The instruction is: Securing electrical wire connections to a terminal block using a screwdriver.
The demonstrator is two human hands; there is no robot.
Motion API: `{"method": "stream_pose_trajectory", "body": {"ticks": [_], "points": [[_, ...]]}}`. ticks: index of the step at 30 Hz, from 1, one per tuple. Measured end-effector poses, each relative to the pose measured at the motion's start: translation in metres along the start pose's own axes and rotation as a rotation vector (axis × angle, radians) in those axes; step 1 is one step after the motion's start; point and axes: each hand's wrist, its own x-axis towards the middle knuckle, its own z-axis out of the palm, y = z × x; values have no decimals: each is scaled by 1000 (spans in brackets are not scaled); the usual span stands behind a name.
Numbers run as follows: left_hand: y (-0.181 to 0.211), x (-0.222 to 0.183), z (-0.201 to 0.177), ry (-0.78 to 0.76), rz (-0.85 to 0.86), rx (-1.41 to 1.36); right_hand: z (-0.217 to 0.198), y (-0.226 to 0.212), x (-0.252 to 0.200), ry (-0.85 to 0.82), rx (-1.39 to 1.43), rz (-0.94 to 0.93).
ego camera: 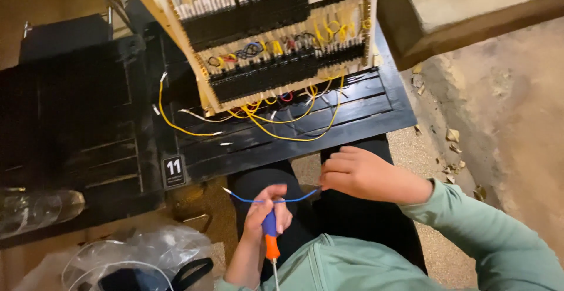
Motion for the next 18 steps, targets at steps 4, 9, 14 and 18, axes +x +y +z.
{"method": "stream_pose_trajectory", "body": {"ticks": [4,9,14,18], "points": [[5,7,20,100,28,95,-12,13,-45,-51,156,116],[18,4,25,357,109,320,-28,22,-87,15,551,427],[21,14,42,317,93,291,8,18,-128,346,852,607],[14,23,42,322,-23,332,61,15,-132,962,1491,658]]}}
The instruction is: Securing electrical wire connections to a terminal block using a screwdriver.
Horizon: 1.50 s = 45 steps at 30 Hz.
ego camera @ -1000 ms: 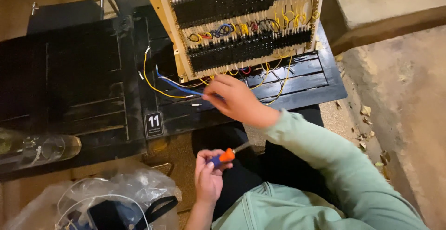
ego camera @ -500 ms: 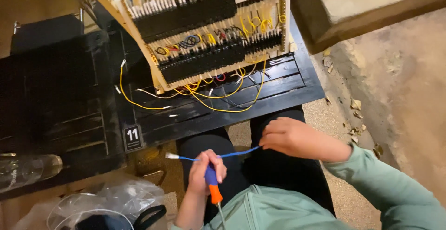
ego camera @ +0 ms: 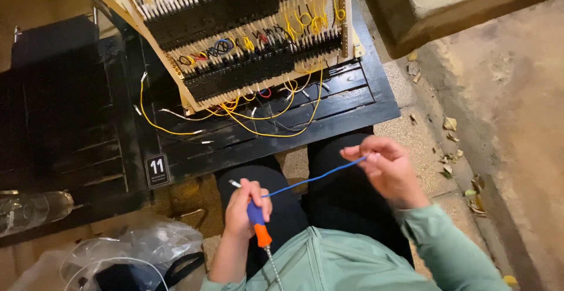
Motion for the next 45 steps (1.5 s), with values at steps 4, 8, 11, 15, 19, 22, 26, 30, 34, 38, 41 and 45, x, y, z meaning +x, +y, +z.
{"method": "stream_pose_trajectory", "body": {"ticks": [4,8,11,15,19,22,26,30,34,38,41,45], "points": [[-13,6,6,25,-121,23,16,18,8,53,541,133],[-11,10,0,-54,68,120,55,-11,25,-37,-245,224],[-6,13,-1,-64,31,172,82,-40,36,-119,-613,306],[-4,18,4,-103,-61,235,93,-46,48,-84,-534,367],[9,24,8,-142,-131,303,106,-25,76,20,-516,317],[25,34,9,-156,-96,442,132,-20,113,-105,-468,276],[48,52,6,-160,-55,579,171,-5,136,-307,-330,308],[73,63,10,-129,-44,639,176,36,133,-453,-295,475],[80,68,6,-99,-71,658,161,75,140,-432,-175,482],[81,68,4,-74,-100,689,153,89,138,-443,-120,494],[81,65,-2,-51,-102,699,149,100,139,-439,-100,519],[75,59,-13,-33,-135,682,150,112,137,-486,-42,525]]}}
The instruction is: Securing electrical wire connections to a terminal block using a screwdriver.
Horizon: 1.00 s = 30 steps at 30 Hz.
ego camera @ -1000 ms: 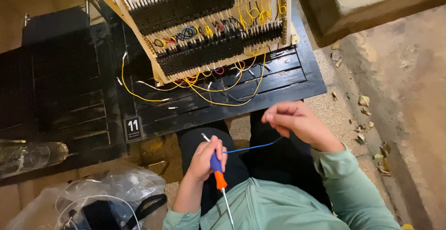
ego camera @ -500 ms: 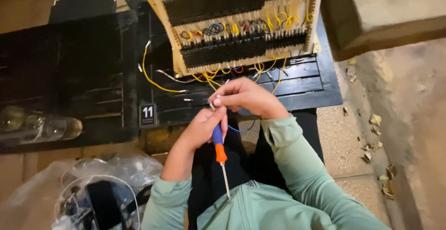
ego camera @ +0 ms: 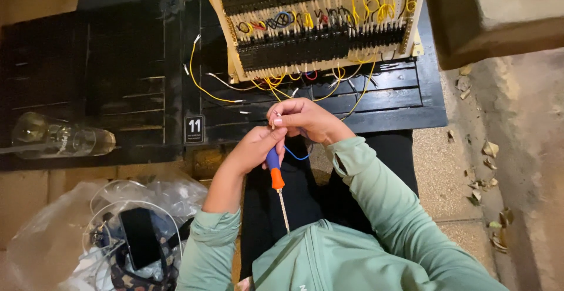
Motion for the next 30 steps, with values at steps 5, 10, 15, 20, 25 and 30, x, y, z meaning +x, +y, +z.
{"method": "stream_pose_trajectory", "body": {"ticks": [5,10,15,20,25,30], "points": [[6,-14,2,129,111,-23,-8,15,11,211,24,-169],[39,-48,-7,445,151,77,-12,15,18,508,-74,-358],[78,-64,-11,787,417,122,0,12,18,516,93,-266],[90,-44,-4,973,691,778,-13,20,21,543,22,-330],[95,-18,12,921,875,901,-15,35,27,602,-177,-477],[96,-12,11,766,930,1061,-21,41,31,586,-152,-472]]}}
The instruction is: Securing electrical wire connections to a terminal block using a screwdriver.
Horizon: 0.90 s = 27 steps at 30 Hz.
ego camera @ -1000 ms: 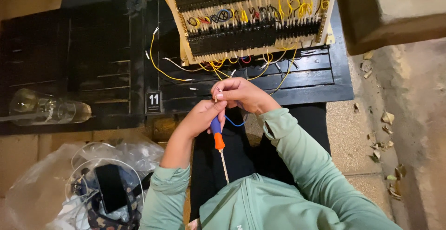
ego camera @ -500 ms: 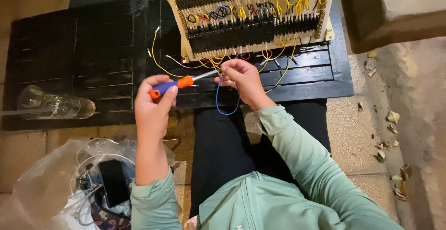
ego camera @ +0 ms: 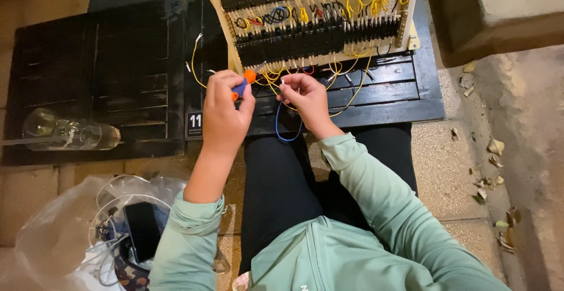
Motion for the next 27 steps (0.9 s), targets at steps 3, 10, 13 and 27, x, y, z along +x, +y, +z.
{"method": "stream_pose_trajectory", "body": {"ticks": [3,10,13,27], "points": [[16,14,-7,-232,253,155,-3,8,1,-8,-13,-21],[7,30,8,-285,458,469,4,-6,-3,63,-165,-18],[2,33,6,-124,546,649,7,-10,-6,84,-155,-21],[-12,19,1,-87,609,849,35,8,15,215,-527,-519]]}}
